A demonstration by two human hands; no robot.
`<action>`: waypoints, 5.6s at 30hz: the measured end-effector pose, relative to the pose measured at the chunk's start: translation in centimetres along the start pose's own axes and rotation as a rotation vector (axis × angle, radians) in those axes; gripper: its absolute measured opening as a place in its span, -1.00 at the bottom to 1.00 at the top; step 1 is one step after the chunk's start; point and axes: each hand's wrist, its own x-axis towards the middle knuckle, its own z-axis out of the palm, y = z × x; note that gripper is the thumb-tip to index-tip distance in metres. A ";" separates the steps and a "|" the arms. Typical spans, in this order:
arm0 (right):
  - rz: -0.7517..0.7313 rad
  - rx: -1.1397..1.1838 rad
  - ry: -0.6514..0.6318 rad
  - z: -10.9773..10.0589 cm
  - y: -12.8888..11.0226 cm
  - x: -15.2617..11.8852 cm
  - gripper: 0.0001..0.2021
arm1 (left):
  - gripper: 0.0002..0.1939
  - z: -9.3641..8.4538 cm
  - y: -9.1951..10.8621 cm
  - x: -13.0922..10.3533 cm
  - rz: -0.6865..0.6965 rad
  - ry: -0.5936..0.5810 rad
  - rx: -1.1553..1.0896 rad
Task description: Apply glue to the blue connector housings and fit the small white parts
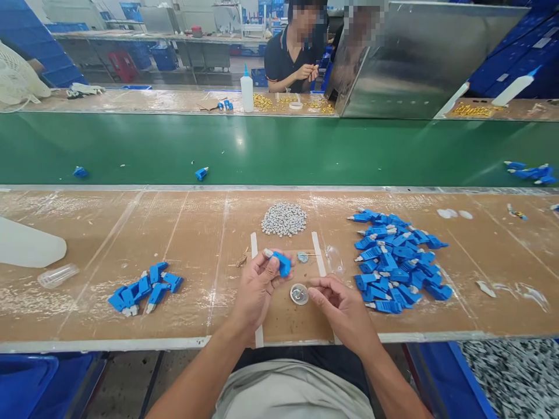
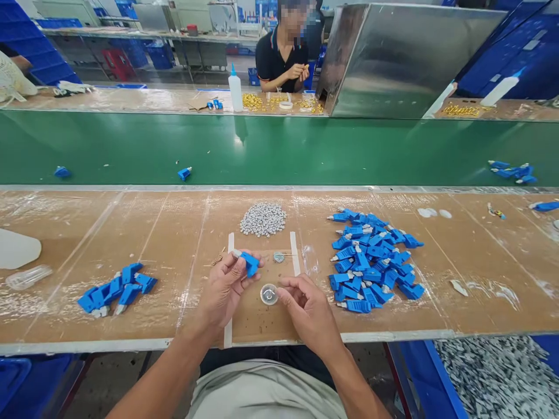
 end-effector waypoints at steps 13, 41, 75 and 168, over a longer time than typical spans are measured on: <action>-0.279 -0.153 -0.011 0.9 -0.7 0.1 -0.86 | -0.70 -1.4 -0.8 -0.8 -0.103 0.089 -0.137; -0.325 -0.015 0.182 -0.9 -6.0 -0.5 -0.88 | -0.65 0.4 -1.1 -3.5 -0.373 -0.182 -0.209; -0.251 -0.196 0.006 -1.0 -3.6 0.6 -0.88 | -0.72 -2.3 -0.9 -3.0 -0.302 -0.091 -0.285; -0.696 -0.225 -0.372 -3.4 -6.7 2.0 -0.70 | -0.84 0.2 2.7 -3.4 -0.693 -0.239 -0.259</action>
